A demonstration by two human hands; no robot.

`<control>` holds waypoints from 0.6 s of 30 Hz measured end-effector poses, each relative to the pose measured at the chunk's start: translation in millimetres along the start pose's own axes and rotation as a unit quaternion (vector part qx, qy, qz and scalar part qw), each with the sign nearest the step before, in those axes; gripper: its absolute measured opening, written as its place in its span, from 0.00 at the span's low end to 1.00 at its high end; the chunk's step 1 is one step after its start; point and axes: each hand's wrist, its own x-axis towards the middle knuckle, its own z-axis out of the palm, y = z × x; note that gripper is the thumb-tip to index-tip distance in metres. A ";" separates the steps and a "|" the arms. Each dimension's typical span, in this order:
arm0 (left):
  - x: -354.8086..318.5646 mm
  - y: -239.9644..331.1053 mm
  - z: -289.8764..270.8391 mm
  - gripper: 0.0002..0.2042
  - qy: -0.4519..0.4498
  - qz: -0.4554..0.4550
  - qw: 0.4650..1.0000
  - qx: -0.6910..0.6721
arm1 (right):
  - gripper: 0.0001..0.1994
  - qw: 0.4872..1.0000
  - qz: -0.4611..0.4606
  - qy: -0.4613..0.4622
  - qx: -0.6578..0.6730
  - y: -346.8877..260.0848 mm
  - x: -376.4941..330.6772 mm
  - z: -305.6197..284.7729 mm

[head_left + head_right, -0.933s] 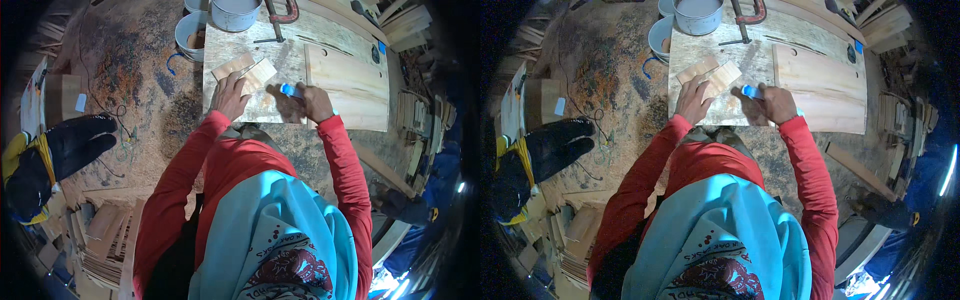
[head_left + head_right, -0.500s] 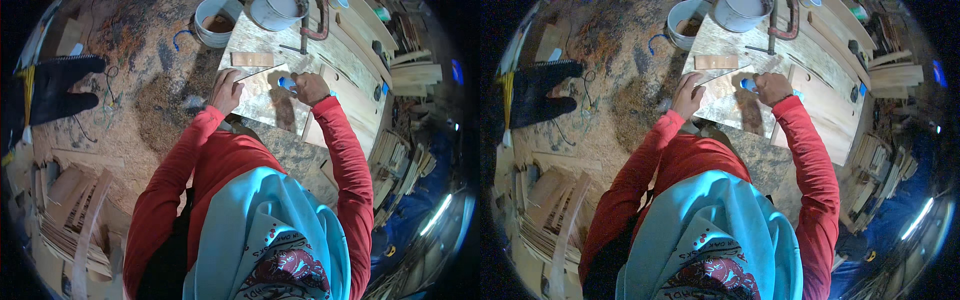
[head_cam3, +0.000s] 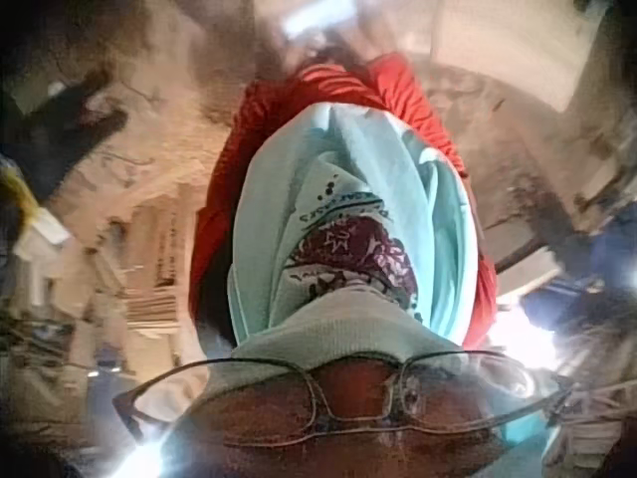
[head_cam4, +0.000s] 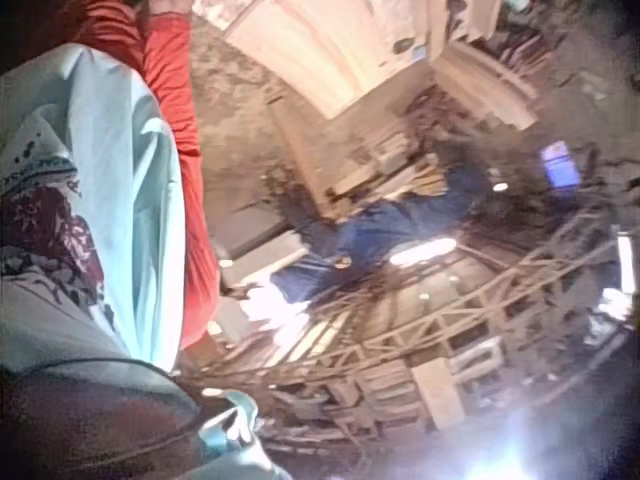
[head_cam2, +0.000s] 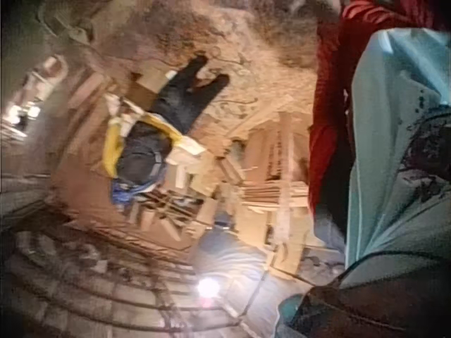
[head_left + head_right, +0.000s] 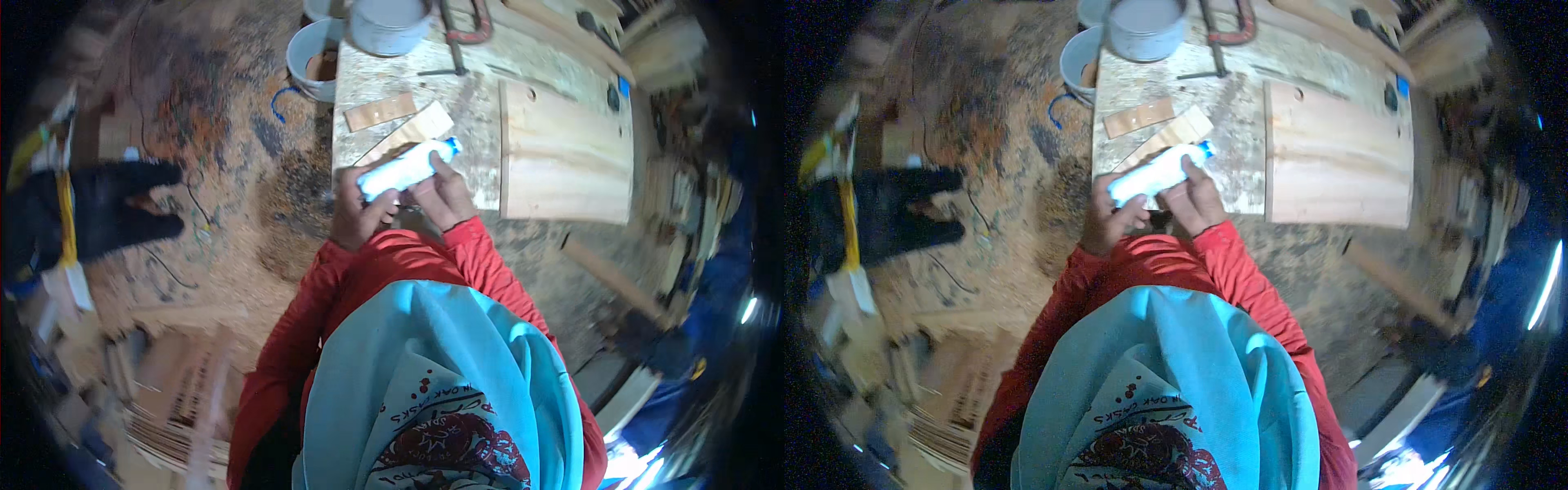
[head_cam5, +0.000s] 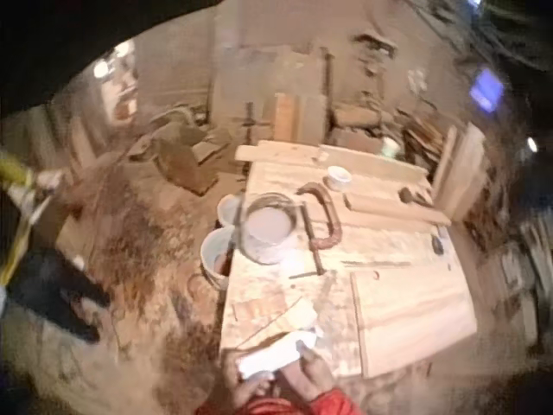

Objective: Applying glue from a bottle to small wooden pieces in a workshop.

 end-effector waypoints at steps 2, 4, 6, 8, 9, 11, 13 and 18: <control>5.0 10.5 -8.0 0.16 0.067 0.006 0.997 0.044 | 0.21 0.998 -0.014 0.028 0.048 22.6 0.0 2.7; 12.3 24.4 -9.7 0.17 0.108 0.006 0.992 -0.068 | 0.17 0.997 -0.002 -0.017 0.071 34.7 0.6 11.1; 18.6 37.8 -4.3 0.17 0.080 -0.010 0.977 -0.197 | 0.16 0.995 -0.023 -0.056 0.079 40.7 2.6 27.2; 23.3 46.6 6.9 0.17 0.049 0.011 0.988 -0.148 | 0.17 0.986 -0.038 -0.121 0.110 38.1 5.0 40.9; 25.2 49.7 13.5 0.18 0.032 0.040 0.991 -0.121 | 0.17 0.988 -0.049 -0.103 0.101 35.3 5.5 44.5; 35.3 56.1 25.6 0.18 0.027 0.026 0.994 -0.100 | 0.18 0.990 -0.073 -0.093 0.080 29.0 4.7 42.0; 47.7 60.1 36.4 0.17 0.035 0.070 0.994 -0.075 | 0.16 0.997 -0.054 -0.056 0.027 20.3 -10.8 12.1; 78.7 56.2 52.0 0.17 0.053 0.087 0.994 0.038 | 0.12 0.948 0.012 -0.079 -0.309 -4.6 -40.3 -90.9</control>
